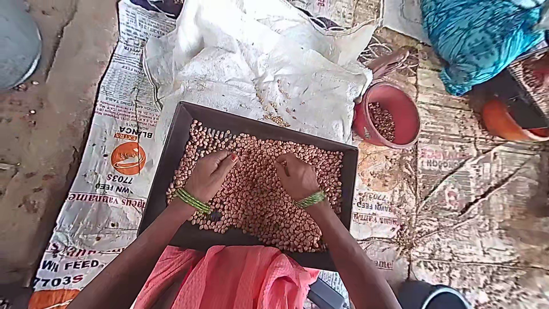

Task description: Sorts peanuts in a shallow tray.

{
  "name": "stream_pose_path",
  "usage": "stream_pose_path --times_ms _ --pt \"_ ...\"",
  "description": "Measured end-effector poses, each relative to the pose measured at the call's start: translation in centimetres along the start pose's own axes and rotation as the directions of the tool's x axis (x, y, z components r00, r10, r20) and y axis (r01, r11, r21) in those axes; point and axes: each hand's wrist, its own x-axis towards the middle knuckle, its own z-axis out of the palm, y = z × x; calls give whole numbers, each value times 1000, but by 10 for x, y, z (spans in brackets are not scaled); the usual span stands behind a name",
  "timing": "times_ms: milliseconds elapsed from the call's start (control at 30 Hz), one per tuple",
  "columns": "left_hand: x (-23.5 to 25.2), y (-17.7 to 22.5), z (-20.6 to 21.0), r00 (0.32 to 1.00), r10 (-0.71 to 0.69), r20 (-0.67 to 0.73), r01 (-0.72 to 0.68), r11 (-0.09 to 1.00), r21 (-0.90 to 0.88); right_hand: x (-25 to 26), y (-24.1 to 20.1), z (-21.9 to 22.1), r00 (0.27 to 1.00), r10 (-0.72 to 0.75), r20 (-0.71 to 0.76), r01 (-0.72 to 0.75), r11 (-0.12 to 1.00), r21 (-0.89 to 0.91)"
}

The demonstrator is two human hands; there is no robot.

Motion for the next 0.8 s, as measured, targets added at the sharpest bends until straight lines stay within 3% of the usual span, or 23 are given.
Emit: stream_pose_path --times_ms 33,67,100,133,200,267,333,400,500,600,700,733,800 --pt "3 5 1 997 70 18 -72 991 114 -6 2 -6 999 48 19 -51 967 250" --pt "5 13 5 989 137 46 -143 975 173 -14 3 -11 992 94 84 -125 829 545" --pt "5 26 12 977 193 89 -206 961 182 -22 5 -12 979 107 171 -201 588 784" --pt "4 41 22 956 261 130 -280 947 157 -29 5 -12 960 90 266 -280 357 891" --pt "2 72 40 895 383 230 -407 911 64 -40 5 -10 927 60 370 -375 138 917" --pt "6 89 51 853 432 291 -473 877 84 -47 4 -8 913 107 393 -399 49 915" --pt "24 85 58 872 387 301 -456 865 210 -51 4 -13 882 247 402 -417 8 909" --pt "48 68 74 892 351 284 -426 862 273 -50 7 -23 841 396 368 -411 27 911" --pt "56 47 101 908 258 329 -358 887 292 -49 16 -33 862 451 232 -321 130 938" --pt "20 47 109 883 170 438 -320 900 296 -46 30 -37 918 395 30 -207 412 887" --pt "-34 47 102 820 195 538 -367 901 232 -35 45 -34 949 291 -120 -185 824 536" --pt "-48 48 97 777 198 597 -369 912 179 -30 45 -35 963 226 -146 -161 919 361" --pt "-63 47 83 653 207 729 -372 926 71 -19 42 -35 986 99 -134 -89 993 78"
